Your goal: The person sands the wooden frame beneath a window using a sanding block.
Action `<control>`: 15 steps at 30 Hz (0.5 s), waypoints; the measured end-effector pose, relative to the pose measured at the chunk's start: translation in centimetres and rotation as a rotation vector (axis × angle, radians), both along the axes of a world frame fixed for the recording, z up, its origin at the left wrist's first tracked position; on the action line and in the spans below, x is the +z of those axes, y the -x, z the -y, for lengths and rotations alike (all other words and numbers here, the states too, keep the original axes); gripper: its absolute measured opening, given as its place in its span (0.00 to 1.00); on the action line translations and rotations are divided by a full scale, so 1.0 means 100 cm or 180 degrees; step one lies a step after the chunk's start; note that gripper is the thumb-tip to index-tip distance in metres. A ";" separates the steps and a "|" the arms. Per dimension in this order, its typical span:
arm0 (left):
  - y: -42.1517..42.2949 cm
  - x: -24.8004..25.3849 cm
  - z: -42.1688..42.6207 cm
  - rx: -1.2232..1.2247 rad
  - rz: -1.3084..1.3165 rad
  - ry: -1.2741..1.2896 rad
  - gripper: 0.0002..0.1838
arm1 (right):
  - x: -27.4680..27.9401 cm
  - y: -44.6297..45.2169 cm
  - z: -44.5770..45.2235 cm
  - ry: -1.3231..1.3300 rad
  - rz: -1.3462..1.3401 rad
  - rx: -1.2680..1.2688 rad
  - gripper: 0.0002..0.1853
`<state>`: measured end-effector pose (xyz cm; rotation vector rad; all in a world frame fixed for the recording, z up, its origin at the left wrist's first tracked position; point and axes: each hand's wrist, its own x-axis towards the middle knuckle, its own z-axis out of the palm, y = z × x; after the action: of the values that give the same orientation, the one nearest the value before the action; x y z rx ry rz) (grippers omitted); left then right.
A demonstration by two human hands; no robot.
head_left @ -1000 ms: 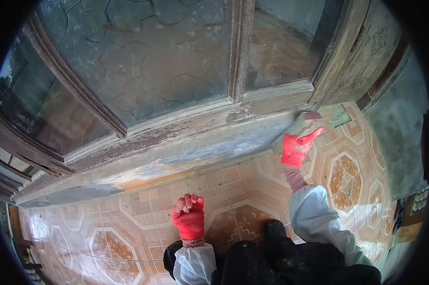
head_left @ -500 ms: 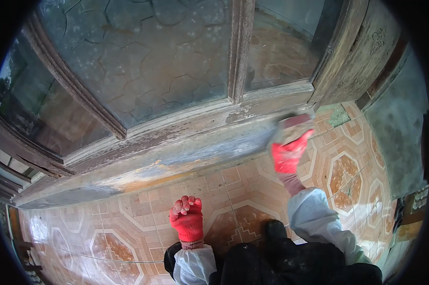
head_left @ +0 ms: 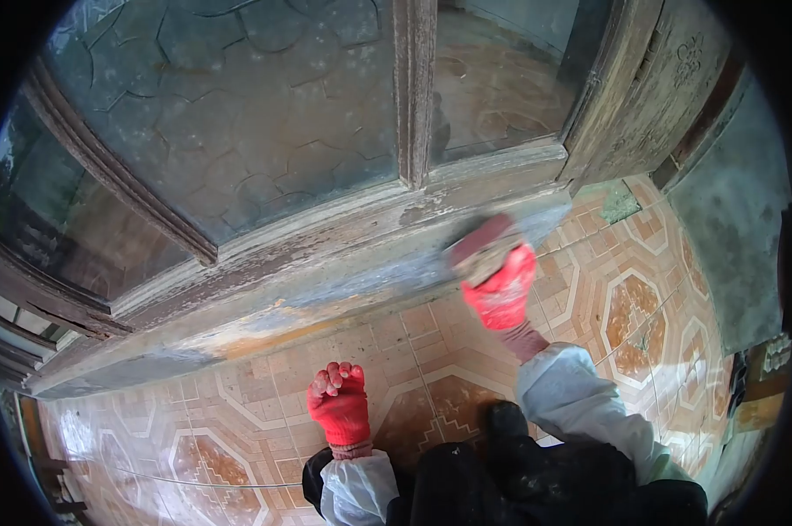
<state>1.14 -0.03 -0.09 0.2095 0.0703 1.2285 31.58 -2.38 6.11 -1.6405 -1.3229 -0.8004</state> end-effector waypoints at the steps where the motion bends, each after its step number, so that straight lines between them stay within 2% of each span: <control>1: -0.002 0.003 0.000 0.0017 0.0040 -0.0004 0.14 | 0.002 -0.014 0.001 -0.0064 -0.0288 -0.0228 0.44; 5: -0.004 0.001 0.001 -0.0070 -0.0054 -0.0006 0.13 | -0.014 -0.061 -0.002 -0.0465 -0.1929 -0.1575 0.48; 8: -0.011 -0.002 -0.002 -0.0159 -0.0109 -0.0060 0.13 | -0.025 -0.033 -0.005 0.0048 -0.1673 -0.1287 0.48; 9: -0.013 -0.003 -0.002 -0.0198 -0.0111 -0.0061 0.13 | 0.006 0.015 -0.010 -0.0404 -0.1145 -0.0679 0.47; 10: -0.012 -0.002 0.001 -0.0224 -0.0122 -0.0038 0.13 | -0.007 0.025 -0.006 0.0014 -0.0616 -0.0309 0.45; 12: -0.014 0.001 0.001 -0.0138 -0.0230 -0.0109 0.13 | -0.018 0.020 -0.003 0.0414 -0.0071 0.0090 0.43; 14: -0.007 -0.003 0.001 -0.0120 -0.0224 -0.0071 0.13 | -0.017 0.002 0.001 0.0119 0.0136 0.0087 0.40; 15: -0.004 -0.005 0.002 -0.0090 -0.0174 -0.0003 0.13 | -0.005 -0.008 0.006 0.0089 -0.0492 -0.0221 0.43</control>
<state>1.54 -0.23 -0.56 0.2443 0.1137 1.1946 32.36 -2.97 5.66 -1.7418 -1.1795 -0.6836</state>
